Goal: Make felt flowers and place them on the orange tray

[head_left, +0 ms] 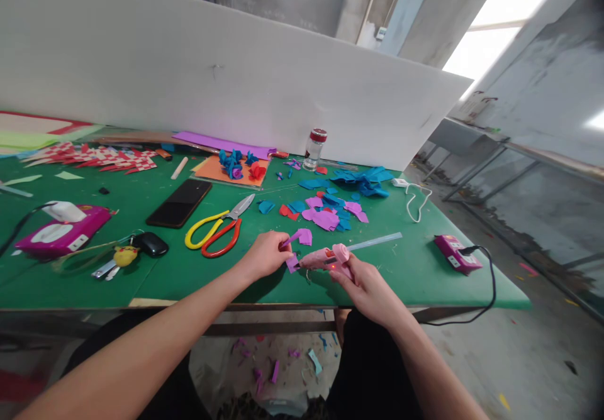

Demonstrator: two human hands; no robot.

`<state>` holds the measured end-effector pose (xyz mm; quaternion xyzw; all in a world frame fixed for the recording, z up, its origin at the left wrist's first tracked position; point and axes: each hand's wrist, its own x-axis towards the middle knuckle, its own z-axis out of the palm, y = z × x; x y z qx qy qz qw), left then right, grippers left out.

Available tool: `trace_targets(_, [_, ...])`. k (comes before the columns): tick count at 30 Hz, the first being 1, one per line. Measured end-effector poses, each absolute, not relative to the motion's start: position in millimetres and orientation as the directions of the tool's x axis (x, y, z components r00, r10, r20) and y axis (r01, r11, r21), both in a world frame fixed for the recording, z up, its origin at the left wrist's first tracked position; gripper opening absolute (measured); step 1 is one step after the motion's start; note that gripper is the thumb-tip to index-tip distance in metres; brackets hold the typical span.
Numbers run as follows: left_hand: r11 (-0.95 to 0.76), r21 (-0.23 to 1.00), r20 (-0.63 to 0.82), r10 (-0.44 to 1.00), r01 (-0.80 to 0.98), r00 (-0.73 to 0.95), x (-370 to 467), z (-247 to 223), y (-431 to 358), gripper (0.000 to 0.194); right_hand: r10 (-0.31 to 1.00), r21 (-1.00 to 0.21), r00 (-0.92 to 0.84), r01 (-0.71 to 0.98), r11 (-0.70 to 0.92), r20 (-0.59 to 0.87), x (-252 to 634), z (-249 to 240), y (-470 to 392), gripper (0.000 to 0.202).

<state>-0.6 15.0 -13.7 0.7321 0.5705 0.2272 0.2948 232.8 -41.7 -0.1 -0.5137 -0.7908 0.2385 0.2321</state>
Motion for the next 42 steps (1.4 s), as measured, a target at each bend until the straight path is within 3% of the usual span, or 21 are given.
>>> trace_targets(12, [-0.179,0.694,0.000,0.969,0.697,0.248,-1,-15,15,0.010,0.930,-0.611,-0.349,0.714,0.342,0.113,237,1,-40,0.023])
trace_targets(24, [-0.191,0.694,0.019,0.968,0.694,0.248,-2,-18,16,0.011,0.943,-0.840,-0.332,0.512,0.180,-0.001,242,10,-32,0.037])
trace_targets(34, [-0.196,0.691,0.017,0.967,0.695,0.255,-1,-15,15,0.011,0.942,-0.725,-0.335,0.641,0.251,0.030,238,-4,-29,0.031])
trace_targets(42, [-0.191,0.693,0.009,0.966,0.695,0.257,-2,-18,17,0.010,0.930,-0.695,-0.353,0.644,0.320,0.101,242,-4,-27,0.033])
